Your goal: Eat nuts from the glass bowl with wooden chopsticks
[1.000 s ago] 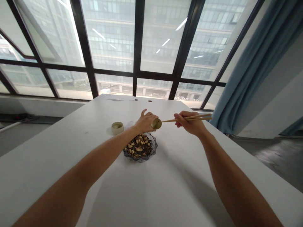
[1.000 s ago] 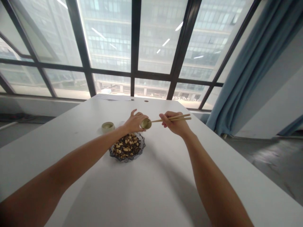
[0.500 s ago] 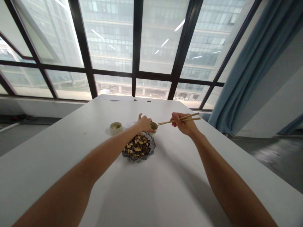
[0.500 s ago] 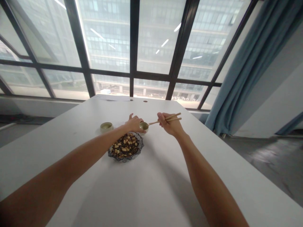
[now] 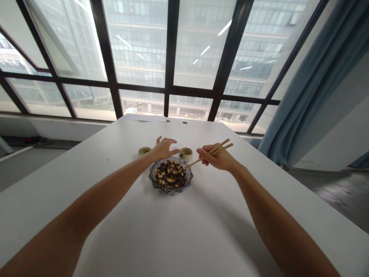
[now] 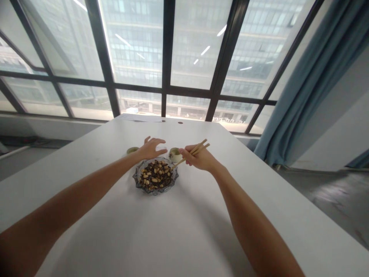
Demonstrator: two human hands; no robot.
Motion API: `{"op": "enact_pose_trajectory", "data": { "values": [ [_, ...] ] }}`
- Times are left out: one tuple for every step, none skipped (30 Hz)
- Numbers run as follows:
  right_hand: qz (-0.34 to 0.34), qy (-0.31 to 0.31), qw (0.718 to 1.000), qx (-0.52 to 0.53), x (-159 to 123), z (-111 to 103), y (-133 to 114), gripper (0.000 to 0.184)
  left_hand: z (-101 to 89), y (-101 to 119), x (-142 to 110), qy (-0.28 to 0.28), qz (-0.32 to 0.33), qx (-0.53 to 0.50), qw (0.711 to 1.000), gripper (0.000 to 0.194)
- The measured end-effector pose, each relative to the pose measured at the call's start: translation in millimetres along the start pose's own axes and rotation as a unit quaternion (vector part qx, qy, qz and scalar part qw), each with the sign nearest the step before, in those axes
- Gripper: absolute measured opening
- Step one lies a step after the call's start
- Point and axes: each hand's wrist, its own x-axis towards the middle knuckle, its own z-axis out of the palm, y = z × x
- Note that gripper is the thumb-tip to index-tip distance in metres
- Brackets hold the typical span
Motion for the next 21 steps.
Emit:
{"op": "enact_pose_trajectory", "data": {
  "values": [
    [-0.006, -0.009, 1.0, -0.021, 0.1, 1.3, -0.4, 0.058, -3.7, -10.0, -11.8, 0.034, -0.005, -0.003, 0.999, 0.046],
    [-0.011, -0.017, 0.999, -0.039, 0.3, 2.5, -0.9, 0.059, -7.0, -20.3, -24.0, 0.064, -0.013, -0.007, 0.998, 0.042],
    [-0.014, -0.022, 0.998, -0.054, 0.5, 3.6, -1.5, 0.059, -9.6, -30.6, -36.1, 0.092, -0.021, -0.012, 0.995, 0.039],
    [-0.016, -0.026, 0.997, -0.064, 0.7, 4.6, -2.2, 0.059, -11.4, -40.6, -47.9, 0.117, -0.03, -0.018, 0.992, 0.038],
    [-0.016, -0.027, 0.997, -0.071, 0.8, 5.4, -3.1, 0.059, -12.1, -50.0, -58.8, 0.14, -0.043, -0.023, 0.989, 0.037],
    [-0.014, -0.027, 0.997, -0.075, 0.9, 6.0, -4.1, 0.059, -11.7, -58.5, -68.5, 0.156, -0.056, -0.028, 0.986, 0.037],
    [-0.012, -0.027, 0.997, -0.077, 0.9, 6.4, -5.1, 0.06, -10.2, -66.0, -76.8, 0.173, -0.073, -0.034, 0.982, 0.038],
    [-0.008, -0.027, 0.997, -0.075, 0.8, 6.5, -6.1, 0.06, -7.7, -72.4, -83.4, 0.188, -0.091, -0.04, 0.977, 0.04],
    [-0.004, -0.025, 0.997, -0.072, 0.7, 6.3, -6.9, 0.06, -4.4, -77.7, -88.2, 0.199, -0.109, -0.048, 0.973, 0.043],
    [-0.001, -0.023, 0.998, -0.066, 0.6, 5.9, -7.4, 0.061, -0.6, -81.9, -91.2, 0.209, -0.128, -0.057, 0.968, 0.048],
    [0.002, -0.019, 0.998, -0.059, 0.6, 5.4, -7.6, 0.06, 3.4, -85.0, -92.8, 0.215, -0.147, -0.069, 0.963, 0.053],
    [0.005, -0.013, 0.999, -0.049, 0.5, 4.7, -7.3, 0.06, 7.4, -87.3, -93.3, 0.216, -0.165, -0.084, 0.959, 0.058],
    [0.007, -0.006, 0.999, -0.039, 0.4, 4.0, -6.4, 0.059, 10.9, -88.9, -93.0, 0.213, -0.18, -0.099, 0.955, 0.063],
    [0.01, 0.004, 1.0, -0.028, 0.4, 3.4, -5.1, 0.058, 13.8, -89.9, -92.3, 0.206, -0.192, -0.115, 0.953, 0.067],
    [0.013, 0.014, 1.0, -0.017, 0.5, 2.8, -3.5, 0.058, 16.1, -90.6, -91.6, 0.196, -0.201, -0.129, 0.951, 0.071],
    [0.018, 0.026, 0.999, -0.008, 0.6, 2.4, -1.6, 0.058, 17.6, -91.0, -91.2, 0.186, -0.207, -0.141, 0.95, 0.075],
    [0.024, 0.039, 0.999, 0.001, 0.7, 2.0, 0.3, 0.058, 18.5, -91.2, -91.1, 0.176, -0.211, -0.151, 0.95, 0.079],
    [0.029, 0.052, 0.998, 0.009, 0.9, 1.8, 2.2, 0.058, 18.9, -91.3, -91.3, 0.167, -0.214, -0.159, 0.949, 0.082],
    [0.034, 0.062, 0.997, 0.017, 1.0, 1.6, 4.0, 0.059, 19.0, -91.4, -91.8, 0.16, -0.216, -0.164, 0.949, 0.086],
    [0.037, 0.071, 0.997, 0.024, 1.2, 1.5, 5.7, 0.059, 18.8, -91.5, -92.3, 0.153, -0.219, -0.165, 0.949, 0.089],
    [0.038, 0.077, 0.996, 0.031, 1.3, 1.3, 7.1, 0.058, 18.5, -91.6, -92.8, 0.146, -0.22, -0.165, 0.95, 0.091]
  ]
}}
